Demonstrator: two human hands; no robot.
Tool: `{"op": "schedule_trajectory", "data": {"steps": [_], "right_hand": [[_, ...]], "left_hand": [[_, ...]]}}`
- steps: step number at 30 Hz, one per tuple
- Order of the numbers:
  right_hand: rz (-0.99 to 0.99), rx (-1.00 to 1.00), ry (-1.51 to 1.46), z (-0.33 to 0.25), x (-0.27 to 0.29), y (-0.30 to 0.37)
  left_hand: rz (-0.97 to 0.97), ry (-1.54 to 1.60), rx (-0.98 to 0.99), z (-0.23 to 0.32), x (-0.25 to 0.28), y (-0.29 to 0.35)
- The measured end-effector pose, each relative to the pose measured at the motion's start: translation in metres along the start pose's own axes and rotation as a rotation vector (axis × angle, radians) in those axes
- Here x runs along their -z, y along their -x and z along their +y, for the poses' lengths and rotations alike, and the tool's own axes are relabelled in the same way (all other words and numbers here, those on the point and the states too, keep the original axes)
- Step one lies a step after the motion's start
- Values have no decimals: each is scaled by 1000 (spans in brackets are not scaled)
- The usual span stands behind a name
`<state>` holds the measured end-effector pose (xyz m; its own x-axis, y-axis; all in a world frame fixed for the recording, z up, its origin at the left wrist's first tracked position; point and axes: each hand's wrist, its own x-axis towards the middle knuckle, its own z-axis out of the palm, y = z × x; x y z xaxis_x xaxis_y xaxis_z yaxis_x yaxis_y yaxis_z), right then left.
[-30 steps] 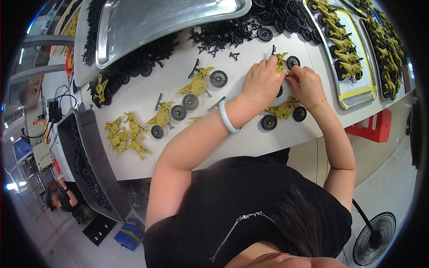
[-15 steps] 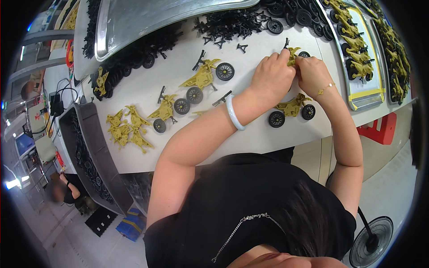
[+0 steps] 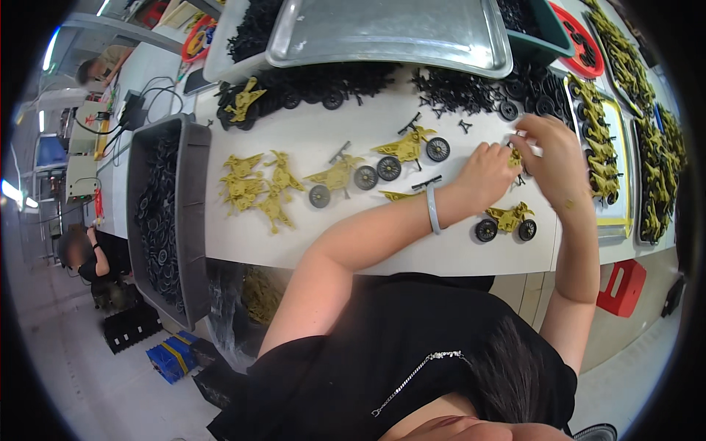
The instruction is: Assembling plastic toy motorcycle components at a production workstation.
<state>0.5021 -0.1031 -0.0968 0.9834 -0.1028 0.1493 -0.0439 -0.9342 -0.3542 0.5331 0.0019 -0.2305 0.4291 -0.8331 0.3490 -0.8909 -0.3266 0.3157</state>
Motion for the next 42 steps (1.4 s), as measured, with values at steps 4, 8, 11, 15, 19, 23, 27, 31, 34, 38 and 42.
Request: {"op": "schedule_trajectory", "data": {"steps": [4,8,11,15,19,23,27,31,34,38,42], "right_hand": [[-201,455,82,-47,-82,-62],[-305,313,195,-71,-158,-125],[-187,317,249,-65,-170,-137],[-260,341,185,-56,-148,-125],[-258,405,135,-38,-92,-68],[-399,59,-304,30,-26,-3],[-584,-253,-417,98,-17,50],[-620,-323,-447,112,-37,76],[-588,-400,-542,114,-47,84],[-683,-309,-483,115,-38,74],[-749,-259,-419,114,-37,62]], "left_hand": [[217,814,217,13,17,12],[166,194,-38,16,19,39],[-104,182,-12,30,35,55],[-32,245,-28,42,30,67],[-44,237,-68,44,18,75],[38,244,-88,48,12,76],[-7,285,-92,49,10,70],[10,259,-97,45,9,71],[6,238,-105,47,9,70],[8,237,-101,48,8,70],[8,234,-105,47,10,69]]}}
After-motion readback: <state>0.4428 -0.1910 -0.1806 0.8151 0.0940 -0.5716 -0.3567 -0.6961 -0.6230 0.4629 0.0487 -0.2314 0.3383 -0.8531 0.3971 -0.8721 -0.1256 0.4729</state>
